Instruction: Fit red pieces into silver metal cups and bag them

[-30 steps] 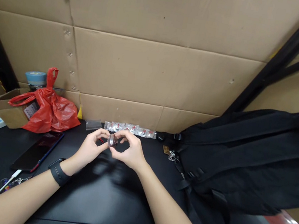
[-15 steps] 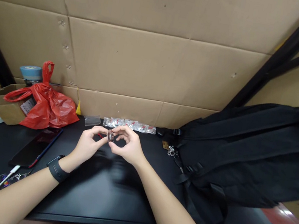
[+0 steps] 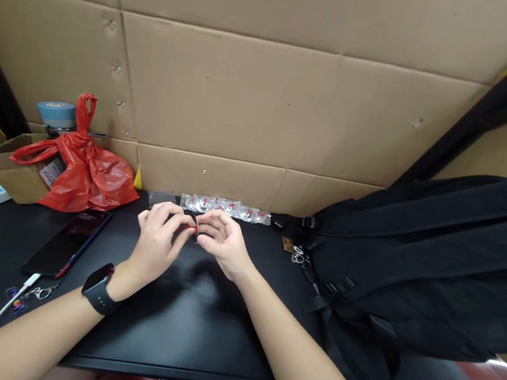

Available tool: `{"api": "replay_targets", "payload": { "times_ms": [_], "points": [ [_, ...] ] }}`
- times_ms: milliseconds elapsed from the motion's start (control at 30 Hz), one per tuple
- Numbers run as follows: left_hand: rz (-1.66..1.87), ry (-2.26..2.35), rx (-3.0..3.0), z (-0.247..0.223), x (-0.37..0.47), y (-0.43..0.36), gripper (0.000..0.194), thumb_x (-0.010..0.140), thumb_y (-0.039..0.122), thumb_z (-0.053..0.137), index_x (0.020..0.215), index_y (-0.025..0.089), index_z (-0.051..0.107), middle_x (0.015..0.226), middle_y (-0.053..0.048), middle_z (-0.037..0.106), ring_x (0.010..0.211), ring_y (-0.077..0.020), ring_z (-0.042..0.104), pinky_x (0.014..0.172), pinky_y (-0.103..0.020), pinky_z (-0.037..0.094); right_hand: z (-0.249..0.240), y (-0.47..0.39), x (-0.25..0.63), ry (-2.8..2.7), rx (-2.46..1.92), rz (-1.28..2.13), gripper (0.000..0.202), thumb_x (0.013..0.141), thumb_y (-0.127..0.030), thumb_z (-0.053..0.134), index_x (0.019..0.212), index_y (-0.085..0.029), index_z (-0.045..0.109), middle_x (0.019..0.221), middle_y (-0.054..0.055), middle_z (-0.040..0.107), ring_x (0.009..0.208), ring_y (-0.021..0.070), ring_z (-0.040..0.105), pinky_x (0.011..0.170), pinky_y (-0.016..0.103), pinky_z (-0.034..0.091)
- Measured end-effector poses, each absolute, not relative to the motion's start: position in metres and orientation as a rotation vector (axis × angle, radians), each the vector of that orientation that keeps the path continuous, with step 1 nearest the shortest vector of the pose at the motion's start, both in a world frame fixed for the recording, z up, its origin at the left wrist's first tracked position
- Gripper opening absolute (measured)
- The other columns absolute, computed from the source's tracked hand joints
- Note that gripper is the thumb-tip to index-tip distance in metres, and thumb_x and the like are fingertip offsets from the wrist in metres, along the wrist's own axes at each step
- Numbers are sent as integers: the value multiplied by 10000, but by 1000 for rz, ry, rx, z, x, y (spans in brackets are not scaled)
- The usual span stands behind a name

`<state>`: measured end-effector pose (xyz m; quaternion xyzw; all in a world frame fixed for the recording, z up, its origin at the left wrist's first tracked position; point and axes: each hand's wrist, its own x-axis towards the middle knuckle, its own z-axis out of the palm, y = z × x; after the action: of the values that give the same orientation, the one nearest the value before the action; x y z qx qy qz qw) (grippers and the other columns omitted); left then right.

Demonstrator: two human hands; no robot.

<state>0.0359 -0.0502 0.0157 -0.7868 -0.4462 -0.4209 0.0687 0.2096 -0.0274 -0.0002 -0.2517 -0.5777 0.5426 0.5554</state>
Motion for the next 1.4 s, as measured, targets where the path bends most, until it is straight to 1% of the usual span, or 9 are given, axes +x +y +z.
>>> {"api": "replay_targets", "payload": {
  "times_ms": [200,333,500,633,867,933,1100,1200,1400],
  "points": [
    [-1355,-1394,-2361,16,38,-53,154,945,320,578,948,237,708,1014,-60,658,1051,-239,554,892,-400,292,-2,-25,211,-1359,-587,1283,478,606,-341,907,1016,-255,674,1025,50,694,921,204,678,842,348,582],
    [-1484,-1556,-2420,19,39,-52,114,899,313,639,862,234,711,943,-26,658,973,-212,592,885,-374,342,-5,-23,213,-1420,-608,1246,452,624,-322,900,1036,-249,732,1038,63,718,950,224,681,866,387,581],
    [-1701,-1491,-2577,21,39,-51,65,867,203,607,836,201,664,913,-35,645,884,-187,617,804,-303,440,0,-23,218,-1555,-586,1160,373,654,-273,880,1012,-256,774,1092,68,704,973,225,677,837,368,585],
    [-1841,-1509,-2632,17,41,-51,80,825,134,597,813,189,654,887,-31,675,828,-171,631,773,-276,468,6,-21,222,-1689,-586,1036,359,661,-248,866,1010,-265,785,1093,71,703,1008,227,667,813,342,580],
    [-2257,-1672,-2850,9,41,-40,96,804,240,673,846,158,699,892,-63,746,848,-192,689,834,-296,522,6,-18,222,-1778,-592,924,349,687,-310,849,1025,-251,783,1062,81,708,971,223,665,841,365,564],
    [-2449,-1687,-2813,9,41,-38,122,763,250,718,815,154,662,860,-62,737,834,-187,693,821,-290,525,5,-18,221,-1768,-602,913,359,687,-333,848,1030,-248,783,1073,88,707,972,228,665,826,363,566],
    [-2798,-1707,-2687,9,43,-38,316,730,243,744,852,207,454,775,-1,706,778,-162,700,743,-255,515,2,-18,217,-1707,-608,901,361,675,-334,855,1021,-257,788,1071,87,710,958,225,670,794,350,570],
    [-2675,-1532,-2657,8,44,-40,325,757,233,721,856,218,413,769,15,679,785,-162,694,754,-265,507,4,-19,217,-1693,-596,948,342,672,-313,860,1003,-260,792,1043,79,720,945,218,677,802,347,573],
    [-1943,-1478,-2343,11,42,-50,164,810,195,651,816,205,488,826,-3,686,817,-177,672,910,-370,433,5,-24,212,-1584,-587,1087,303,657,-256,869,953,-254,801,1024,67,731,873,188,690,772,324,587]
  ]
}}
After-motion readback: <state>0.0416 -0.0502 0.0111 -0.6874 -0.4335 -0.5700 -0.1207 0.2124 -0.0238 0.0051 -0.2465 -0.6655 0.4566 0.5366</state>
